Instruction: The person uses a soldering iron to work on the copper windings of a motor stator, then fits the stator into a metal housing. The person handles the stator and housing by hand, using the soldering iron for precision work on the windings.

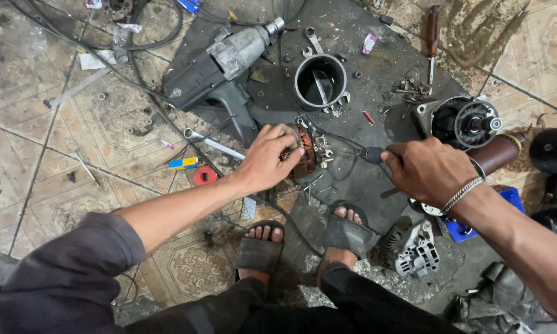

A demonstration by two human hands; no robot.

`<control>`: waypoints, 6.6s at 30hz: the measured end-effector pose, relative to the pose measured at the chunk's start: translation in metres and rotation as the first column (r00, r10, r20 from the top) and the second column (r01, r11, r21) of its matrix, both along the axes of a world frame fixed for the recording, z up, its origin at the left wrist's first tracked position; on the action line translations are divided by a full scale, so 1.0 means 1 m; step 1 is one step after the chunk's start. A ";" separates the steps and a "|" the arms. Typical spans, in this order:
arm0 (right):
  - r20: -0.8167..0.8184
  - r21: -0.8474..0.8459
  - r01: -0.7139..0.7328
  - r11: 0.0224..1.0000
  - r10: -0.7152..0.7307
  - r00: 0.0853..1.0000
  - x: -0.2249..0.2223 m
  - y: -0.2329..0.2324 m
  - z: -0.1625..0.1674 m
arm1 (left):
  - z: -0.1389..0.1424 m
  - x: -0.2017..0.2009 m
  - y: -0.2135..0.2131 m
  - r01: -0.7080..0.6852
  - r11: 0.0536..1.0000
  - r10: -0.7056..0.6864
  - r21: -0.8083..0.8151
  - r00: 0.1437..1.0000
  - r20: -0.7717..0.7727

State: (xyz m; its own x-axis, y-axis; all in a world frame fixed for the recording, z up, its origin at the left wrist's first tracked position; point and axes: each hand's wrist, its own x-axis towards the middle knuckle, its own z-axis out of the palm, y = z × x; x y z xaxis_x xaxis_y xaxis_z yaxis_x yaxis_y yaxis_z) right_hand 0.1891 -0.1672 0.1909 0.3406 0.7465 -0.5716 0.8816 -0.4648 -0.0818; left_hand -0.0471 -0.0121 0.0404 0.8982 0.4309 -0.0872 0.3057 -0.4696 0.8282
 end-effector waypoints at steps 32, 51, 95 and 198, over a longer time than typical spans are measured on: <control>-0.043 0.020 0.069 0.997 -0.068 0.997 0.003 -0.011 -0.004 | 0.004 0.000 0.000 -0.014 1.000 0.014 -0.020 1.000 -0.021; 0.015 -0.055 0.055 0.997 -0.054 0.998 0.009 0.002 -0.007 | 0.009 0.000 -0.001 -0.043 0.998 0.040 0.044 0.996 0.083; 0.024 0.037 0.001 0.999 -0.002 1.000 0.000 -0.005 0.002 | 0.015 0.009 -0.001 -0.024 1.000 0.023 -0.019 0.996 -0.084; -0.298 0.336 0.642 0.689 -0.569 0.766 0.001 -0.207 -0.108 | -0.059 -0.027 -0.039 0.568 0.730 -0.683 -0.379 0.583 -0.441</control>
